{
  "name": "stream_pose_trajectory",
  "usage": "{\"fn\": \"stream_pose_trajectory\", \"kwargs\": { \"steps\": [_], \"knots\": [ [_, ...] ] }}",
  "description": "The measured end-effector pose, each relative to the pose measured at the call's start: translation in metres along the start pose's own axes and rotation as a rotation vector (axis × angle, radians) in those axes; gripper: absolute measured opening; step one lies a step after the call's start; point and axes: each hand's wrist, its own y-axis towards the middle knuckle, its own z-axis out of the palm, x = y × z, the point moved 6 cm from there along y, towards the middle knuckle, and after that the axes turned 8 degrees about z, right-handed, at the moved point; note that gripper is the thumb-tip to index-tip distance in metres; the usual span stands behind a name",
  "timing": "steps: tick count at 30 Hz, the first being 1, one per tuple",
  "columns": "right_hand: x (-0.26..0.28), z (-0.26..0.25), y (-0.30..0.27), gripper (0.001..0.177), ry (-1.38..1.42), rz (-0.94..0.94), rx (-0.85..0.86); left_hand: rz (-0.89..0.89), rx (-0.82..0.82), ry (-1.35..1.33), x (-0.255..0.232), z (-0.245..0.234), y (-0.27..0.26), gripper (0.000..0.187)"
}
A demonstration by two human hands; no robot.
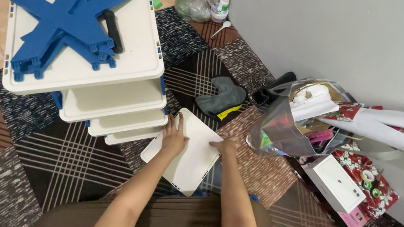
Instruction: The person wipes blue plastic connectors and white shelves with a cloth, then uses a screwdriver to attach the connectors to the shelves, assembling a small plastic shelving unit.
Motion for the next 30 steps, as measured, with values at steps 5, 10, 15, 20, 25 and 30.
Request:
{"fn": "stream_pose_trajectory", "kwargs": {
  "steps": [5,10,15,20,25,30],
  "knots": [
    [0.013,-0.02,-0.002,0.088,0.055,-0.337,-0.142,-0.134,-0.126,-0.193,-0.003,-0.007,0.01,0.101],
    [0.038,-0.074,0.002,0.044,0.399,-0.486,-0.327,-0.209,-0.14,-0.362,-0.006,-0.042,0.022,0.09],
    [0.085,-0.114,-0.002,0.033,0.589,-0.704,-0.326,-0.179,-0.326,-0.45,-0.011,-0.061,0.034,0.096],
    [0.093,-0.087,-0.038,0.061,0.427,-0.918,-0.131,-0.062,-0.2,-0.532,-0.014,-0.046,0.032,0.097],
    [0.079,-0.067,-0.068,0.065,0.278,-0.814,-0.086,0.171,-0.169,-0.519,-0.03,-0.077,0.002,0.072],
    [0.132,-0.111,-0.124,0.06,0.537,-0.917,-0.054,0.367,-0.146,-0.721,-0.062,-0.211,-0.05,0.039]
  ]
}}
